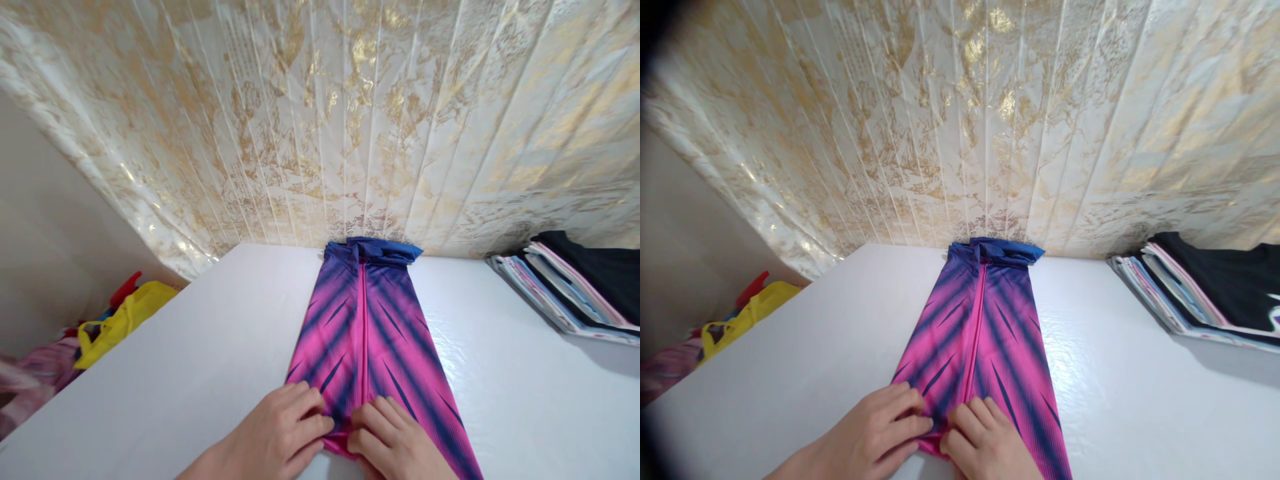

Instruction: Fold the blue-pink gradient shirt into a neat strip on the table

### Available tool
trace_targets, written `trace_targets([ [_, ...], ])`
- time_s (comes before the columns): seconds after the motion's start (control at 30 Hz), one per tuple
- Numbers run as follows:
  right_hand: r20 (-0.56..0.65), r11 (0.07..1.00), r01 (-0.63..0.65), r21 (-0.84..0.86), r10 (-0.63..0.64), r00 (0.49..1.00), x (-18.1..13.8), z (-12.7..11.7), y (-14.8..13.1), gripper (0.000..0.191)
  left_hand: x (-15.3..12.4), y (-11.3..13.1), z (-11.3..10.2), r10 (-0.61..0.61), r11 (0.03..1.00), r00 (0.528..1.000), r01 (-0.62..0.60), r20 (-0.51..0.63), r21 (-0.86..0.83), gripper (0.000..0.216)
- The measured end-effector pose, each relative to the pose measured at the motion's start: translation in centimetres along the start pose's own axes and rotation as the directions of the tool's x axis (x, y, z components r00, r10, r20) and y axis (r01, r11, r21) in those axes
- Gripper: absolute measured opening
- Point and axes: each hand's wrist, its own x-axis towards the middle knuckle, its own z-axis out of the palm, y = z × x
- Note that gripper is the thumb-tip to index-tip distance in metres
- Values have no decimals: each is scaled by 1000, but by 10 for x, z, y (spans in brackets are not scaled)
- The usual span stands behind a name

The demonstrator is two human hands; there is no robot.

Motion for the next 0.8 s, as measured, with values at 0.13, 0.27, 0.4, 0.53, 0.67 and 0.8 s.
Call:
trace_targets([
  [0.13, 165, 990, -134, 51, 124, 978, -10, -10, 3, 37, -3, 5, -2, 11, 998, 1000, -10, -14, 61, 24],
  [0.27, 165, 984, -176, 5, 173, 971, -22, -12, 5, 36, 1, 11, 0, 46, 997, 998, -42, -48, 67, 25],
  [0.4, 175, 983, -185, 17, 180, 968, -22, -16, 5, 29, 14, 18, 7, 82, 996, 994, -79, -67, 45, 22],
  [0.53, 126, 977, -206, 60, 197, 972, -19, -20, 4, 22, 22, 21, 15, 93, 995, 988, -87, -124, 50, 27],
  [0.67, 149, 979, -203, 34, 196, 969, -19, -21, 3, 19, 22, 22, 18, 82, 996, 981, -76, -173, 46, 30],
  [0.8, 83, 989, -142, -32, 144, 986, -16, -19, 2, 14, 22, 23, 20, 68, 997, 977, -59, -204, 46, 30],
])
